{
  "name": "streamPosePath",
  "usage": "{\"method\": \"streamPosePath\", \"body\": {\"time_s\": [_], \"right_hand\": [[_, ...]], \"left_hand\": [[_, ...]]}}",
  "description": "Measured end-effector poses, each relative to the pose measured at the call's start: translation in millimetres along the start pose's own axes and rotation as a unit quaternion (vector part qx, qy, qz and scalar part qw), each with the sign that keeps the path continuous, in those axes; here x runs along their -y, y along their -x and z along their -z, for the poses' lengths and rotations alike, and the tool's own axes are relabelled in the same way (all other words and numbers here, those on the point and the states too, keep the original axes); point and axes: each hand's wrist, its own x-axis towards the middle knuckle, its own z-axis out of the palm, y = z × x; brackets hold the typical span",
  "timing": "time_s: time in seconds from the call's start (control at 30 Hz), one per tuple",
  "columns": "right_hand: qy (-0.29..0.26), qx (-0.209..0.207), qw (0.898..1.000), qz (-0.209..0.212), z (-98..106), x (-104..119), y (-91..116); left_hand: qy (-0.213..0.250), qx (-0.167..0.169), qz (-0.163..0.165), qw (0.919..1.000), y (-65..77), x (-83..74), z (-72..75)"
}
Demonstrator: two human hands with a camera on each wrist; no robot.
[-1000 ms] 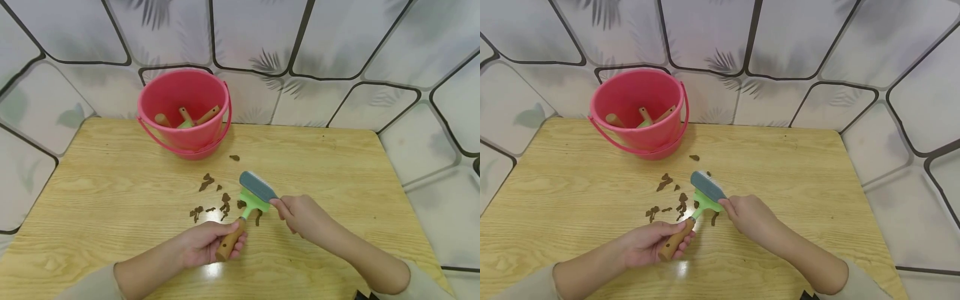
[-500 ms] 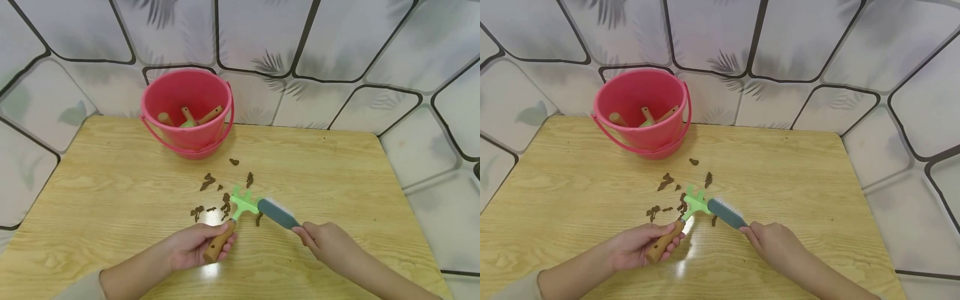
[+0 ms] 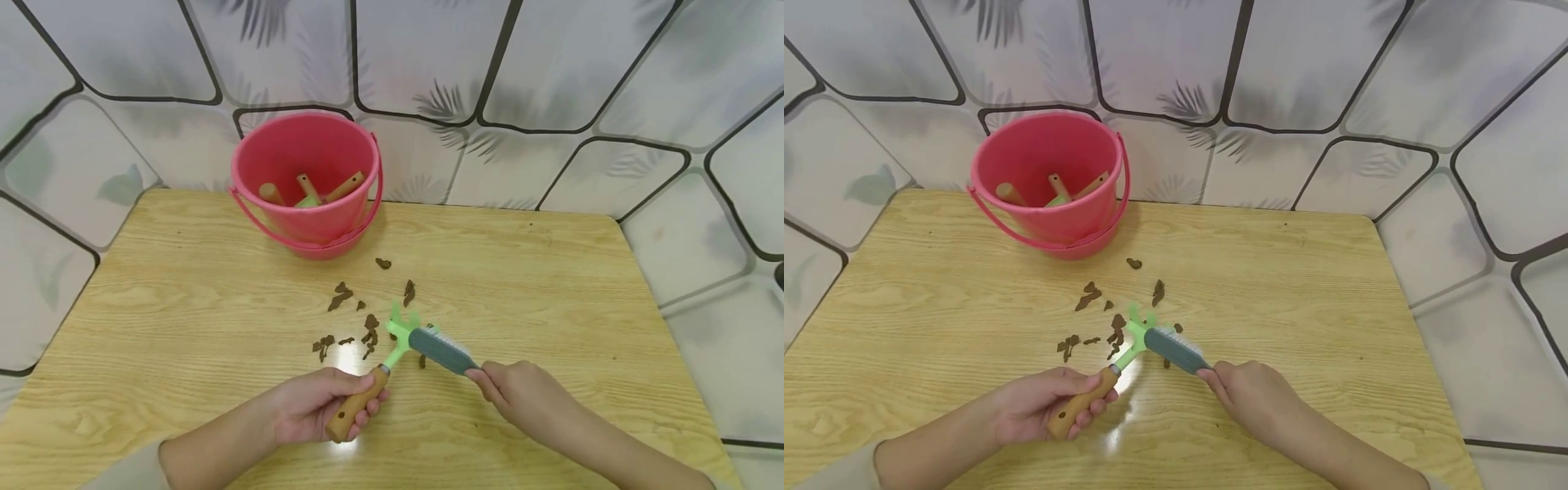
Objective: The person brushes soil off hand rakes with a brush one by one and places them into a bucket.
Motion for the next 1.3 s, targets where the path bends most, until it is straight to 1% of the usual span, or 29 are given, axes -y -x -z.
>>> {"method": "streamPosePath", "body": {"time_s": [0.1, 0.23, 0.33, 0.6, 0.77, 0.83, 0.97, 1.1, 1.2, 1.3], "right_hand": [[0.003, 0.006, 1.0, -0.004, 0, 4, -7], [0.03, -0.008, 0.999, 0.011, -3, 8, -16], [0.04, -0.013, 0.999, 0.015, -3, 11, -22], [0.063, -0.01, 0.997, 0.033, -5, 16, -32], [0.064, -0.009, 0.997, 0.036, -6, 20, -38], [0.062, -0.008, 0.998, 0.029, -6, 24, -41], [0.064, -0.002, 0.998, -0.003, -3, 34, -54], [0.042, 0.014, 0.999, -0.029, 6, 44, -66], [0.011, 0.02, 0.999, -0.046, 17, 47, -65], [-0.016, 0.009, 0.999, -0.05, 27, 46, -57]], "left_hand": [[-0.006, 0.003, 0.002, 1.0, -1.3, 0.9, -2.2], [-0.011, -0.019, -0.001, 0.9998, -3.8, 2.3, -6.5], [-0.014, -0.029, -0.005, 0.9995, -4.4, 2.9, -8.8], [-0.007, -0.04, -0.005, 0.9992, -0.9, 5.2, -10.1], [-0.011, -0.036, -0.001, 0.9993, -1.7, 6.8, -10.3], [-0.016, -0.036, -0.003, 0.9992, -2.5, 7.7, -10.7], [-0.032, -0.042, -0.019, 0.9984, -6.0, 8.9, -12.1], [-0.04, -0.062, -0.034, 0.9967, -11.4, 11.8, -13.1], [-0.047, -0.082, -0.036, 0.9948, -13.7, 14.8, -12.1], [-0.073, -0.103, -0.045, 0.991, -14.0, 16.2, -9.1]]}}
